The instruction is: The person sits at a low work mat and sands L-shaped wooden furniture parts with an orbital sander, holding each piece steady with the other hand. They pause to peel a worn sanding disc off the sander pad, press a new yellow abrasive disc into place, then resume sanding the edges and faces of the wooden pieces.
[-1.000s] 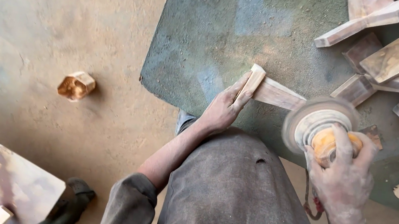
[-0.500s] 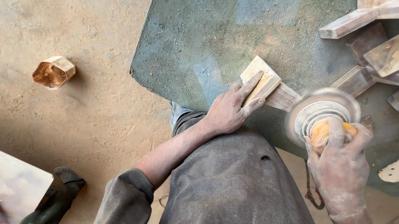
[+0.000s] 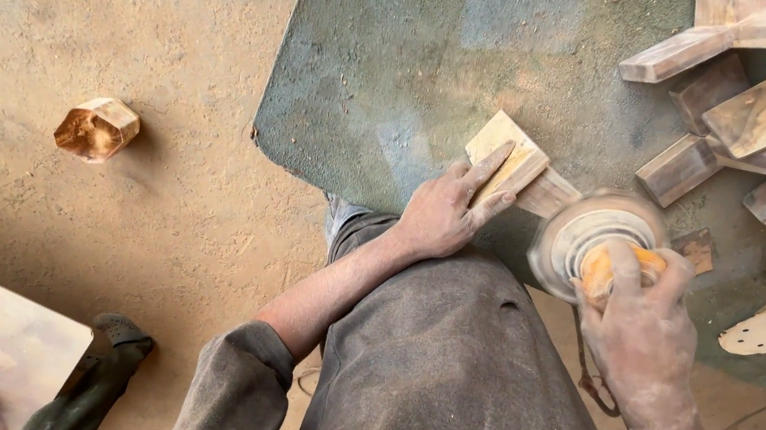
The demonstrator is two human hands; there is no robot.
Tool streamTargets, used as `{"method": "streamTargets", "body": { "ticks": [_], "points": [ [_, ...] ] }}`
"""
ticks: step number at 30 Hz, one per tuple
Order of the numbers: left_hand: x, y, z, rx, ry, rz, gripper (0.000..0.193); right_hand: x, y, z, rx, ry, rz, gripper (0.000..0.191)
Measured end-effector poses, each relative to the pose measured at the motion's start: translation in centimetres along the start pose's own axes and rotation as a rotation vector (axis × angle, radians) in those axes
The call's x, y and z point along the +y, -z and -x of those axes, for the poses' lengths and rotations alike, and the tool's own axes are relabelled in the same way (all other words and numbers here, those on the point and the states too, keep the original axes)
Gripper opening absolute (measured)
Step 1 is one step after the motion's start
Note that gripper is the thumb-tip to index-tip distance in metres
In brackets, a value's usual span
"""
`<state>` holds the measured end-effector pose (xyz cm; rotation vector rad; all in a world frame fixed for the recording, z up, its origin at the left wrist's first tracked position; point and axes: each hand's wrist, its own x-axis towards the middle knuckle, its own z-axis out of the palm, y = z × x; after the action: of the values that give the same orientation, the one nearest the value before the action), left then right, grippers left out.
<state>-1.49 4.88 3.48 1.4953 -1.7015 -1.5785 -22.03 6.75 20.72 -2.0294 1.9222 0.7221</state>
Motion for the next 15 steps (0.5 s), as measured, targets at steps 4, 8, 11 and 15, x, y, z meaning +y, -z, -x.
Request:
{"method": "streamTargets", "body": {
  "ticks": [4, 8, 11, 15],
  "points": [
    [-0.1, -0.3, 0.2, -0.015, 0.04, 0.022, 0.069, 0.0, -0.6, -0.3, 0.043, 0.052, -0.057, 0.066],
    [0.1, 0.0, 0.1, -0.01, 0.039, 0.024, 0.068, -0.7, -1.2, -1.2, 0.119, 0.144, 0.026, 0.066],
    [0.4, 0.3, 0.0, 0.001, 0.027, 0.008, 0.068, -0.4, -1.0, -1.1, 0.029, 0.112, 0.021, 0.063],
    [0.3, 0.2, -0.1, -0.016, 0.05, -0.006, 0.068, 1.0, -0.3, -0.1, -0.091, 0.022, 0.046, 0.067]
  ]
}}
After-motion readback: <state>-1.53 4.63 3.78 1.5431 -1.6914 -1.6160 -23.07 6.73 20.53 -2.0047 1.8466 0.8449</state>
